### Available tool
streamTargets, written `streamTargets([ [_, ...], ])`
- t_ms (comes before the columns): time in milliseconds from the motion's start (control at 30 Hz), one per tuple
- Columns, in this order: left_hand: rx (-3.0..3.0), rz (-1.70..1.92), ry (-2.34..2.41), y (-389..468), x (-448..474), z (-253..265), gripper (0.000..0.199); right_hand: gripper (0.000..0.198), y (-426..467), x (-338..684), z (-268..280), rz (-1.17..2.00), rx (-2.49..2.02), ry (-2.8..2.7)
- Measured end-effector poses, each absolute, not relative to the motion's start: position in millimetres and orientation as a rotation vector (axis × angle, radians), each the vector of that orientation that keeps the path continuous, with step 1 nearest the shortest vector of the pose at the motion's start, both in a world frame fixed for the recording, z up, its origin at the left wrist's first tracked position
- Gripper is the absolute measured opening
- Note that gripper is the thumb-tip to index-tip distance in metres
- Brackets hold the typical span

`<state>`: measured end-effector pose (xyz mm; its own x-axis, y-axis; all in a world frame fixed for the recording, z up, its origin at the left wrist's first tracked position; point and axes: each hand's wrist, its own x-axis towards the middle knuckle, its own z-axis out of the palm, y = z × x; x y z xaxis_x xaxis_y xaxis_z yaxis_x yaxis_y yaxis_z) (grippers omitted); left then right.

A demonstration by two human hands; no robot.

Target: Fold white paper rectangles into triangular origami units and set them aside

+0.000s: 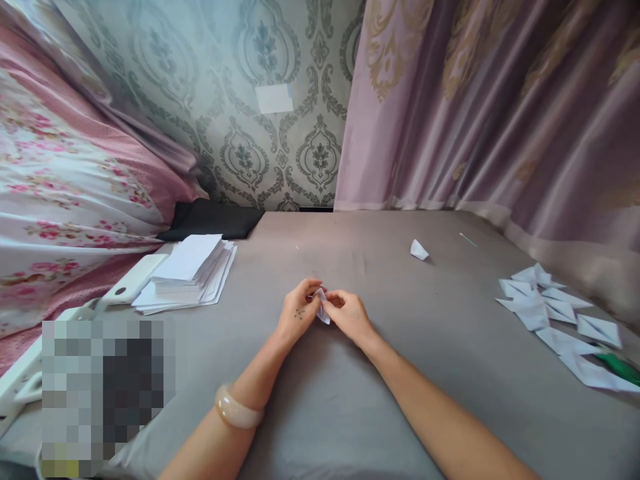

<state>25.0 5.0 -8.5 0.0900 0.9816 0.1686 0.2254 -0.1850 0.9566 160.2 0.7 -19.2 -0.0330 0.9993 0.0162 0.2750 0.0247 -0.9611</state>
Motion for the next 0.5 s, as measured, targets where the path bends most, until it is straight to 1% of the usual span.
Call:
streamTargets([
  [133,1.469,1.256,1.219,3.5,25.2,-8.9,0.027,0.024,0.3,160.1,-17.6,1.025,-1.426,-1.475],
  [267,1.411,1.191,1.270,2.0,24.3,-7.5,0.025,0.024,-5.4,160.3,-8.4,0.963,-1.436,-1.533],
  [400,1.508,1.146,1.279,-1.2,21.9,-7.9,0.027,0.024,-9.5,160.4,-4.5,0.750,-1.381,-1.649],
  [500,1.645,1.112,1.367,-4.0,19.5,-6.2,0.024,0.020,-7.5,161.3,-6.3,0.784,-1.335,-1.626],
])
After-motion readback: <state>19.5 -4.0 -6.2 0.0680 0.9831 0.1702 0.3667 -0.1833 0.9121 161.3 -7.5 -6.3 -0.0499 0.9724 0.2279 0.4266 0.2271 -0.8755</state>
